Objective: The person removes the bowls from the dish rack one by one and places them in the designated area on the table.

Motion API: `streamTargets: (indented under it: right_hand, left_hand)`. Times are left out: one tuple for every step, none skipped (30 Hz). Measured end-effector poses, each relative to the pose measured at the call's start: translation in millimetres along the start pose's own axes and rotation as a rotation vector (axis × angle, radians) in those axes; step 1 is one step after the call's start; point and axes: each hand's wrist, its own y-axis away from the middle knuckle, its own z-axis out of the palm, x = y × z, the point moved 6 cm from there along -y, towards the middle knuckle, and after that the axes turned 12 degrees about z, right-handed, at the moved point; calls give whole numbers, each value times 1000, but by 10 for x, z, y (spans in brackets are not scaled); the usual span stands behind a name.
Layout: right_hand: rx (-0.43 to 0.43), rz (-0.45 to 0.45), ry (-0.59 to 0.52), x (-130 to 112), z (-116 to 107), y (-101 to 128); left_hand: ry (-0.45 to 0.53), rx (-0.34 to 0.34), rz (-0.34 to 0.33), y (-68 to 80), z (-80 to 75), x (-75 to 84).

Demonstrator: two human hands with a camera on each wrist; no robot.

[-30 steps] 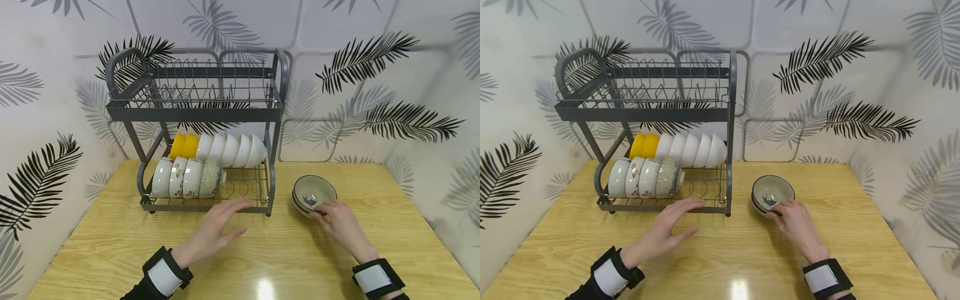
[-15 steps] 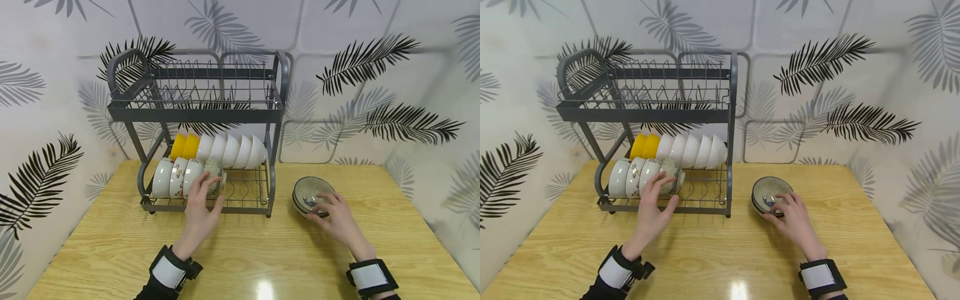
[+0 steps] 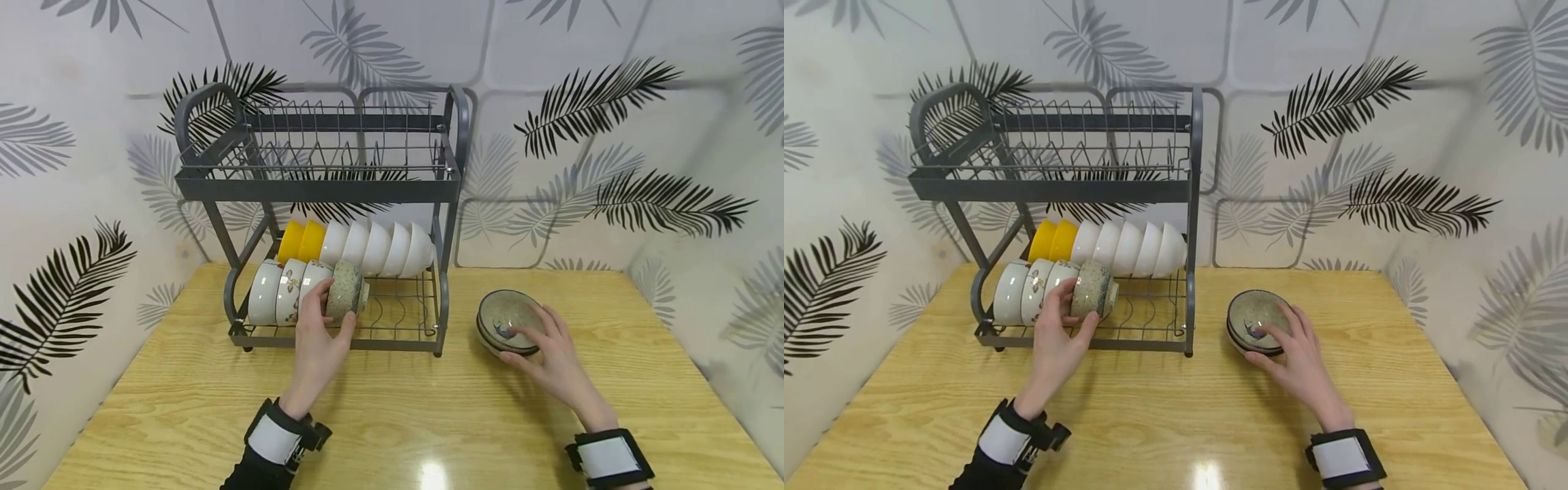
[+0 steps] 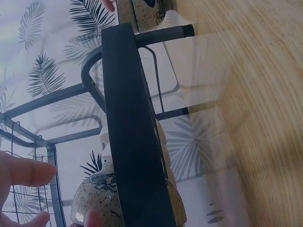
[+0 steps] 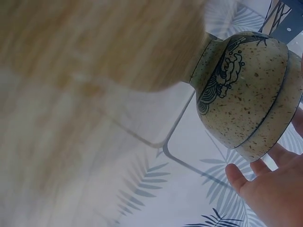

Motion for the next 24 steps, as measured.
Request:
streamTargets:
  right_hand:
    - [-1, 3, -10, 3, -3, 2]
    - [-2, 5, -19, 3, -6, 6]
    - [-3, 5, -29, 2, -10, 10]
    - [-2, 5, -40, -2, -15, 15]
    - [-1, 4, -48, -5, -19, 21]
    - [-1, 2, -56, -9, -25, 25]
    - [-1, 2, -66, -11, -32, 28]
    - [0, 1, -73, -14, -38, 33]
    - [-1, 3, -84, -14, -44, 37]
    - [-4, 5, -97, -15, -49, 40]
    - [-7, 11, -106, -11, -53, 43]
    - [-12, 18, -119, -9, -60, 46]
    - [-17, 28, -129, -3, -64, 49]
    - [-22, 36, -138, 2, -68, 55]
    - [-26, 45, -149, 8, -72, 58]
    - [-28, 49, -155, 14, -77, 61]
    - [-31, 55, -160, 20, -80, 64]
    - [-32, 56, -166, 23, -85, 69]
    - [-32, 58, -172, 25, -87, 74]
    - [-30, 55, -178, 25, -92, 78]
    - [-27, 51, -184, 26, -94, 81]
    - [-24, 49, -188, 26, -97, 84]
    - [-21, 46, -194, 27, -99, 87]
    - [-15, 39, -198, 23, -103, 89]
  left_hand:
    - [0, 1, -12, -6, -8, -13]
    - [0, 0, -25, -13, -16, -21]
    - [2, 1, -34, -18, -23, -28]
    - [4, 1, -41, -25, -28, -35]
    - [6, 4, -44, -34, -36, -39]
    - [7, 5, -47, -42, -42, -44]
    - [3, 7, -48, -51, -48, -48]
    - [1, 8, -52, -59, -55, -51]
    - [-2, 8, -55, -69, -60, -56]
    - [-5, 6, -60, -77, -66, -67]
    - [-7, 4, -68, -86, -72, -77]
    - [-8, -1, -77, -95, -79, -87]
    - [-7, -4, -86, -104, -88, -98]
    - [-4, -9, -95, -115, -97, -109]
    - [-1, -13, -99, -126, -105, -120]
    - [-2, -19, -104, -137, -115, -129]
    - [-4, -28, -106, -152, -123, -135]
    - [-10, -34, -105, -166, -133, -140]
    - [-15, -40, -104, -181, -142, -145]
    - [-20, -48, -102, -196, -151, -145]
    - [-28, -53, -95, -213, -160, -144]
    - [-36, -62, -93, -229, -167, -142]
    - [-42, -69, -88, -246, -172, -141]
    - [-47, -73, -86, -261, -180, -138]
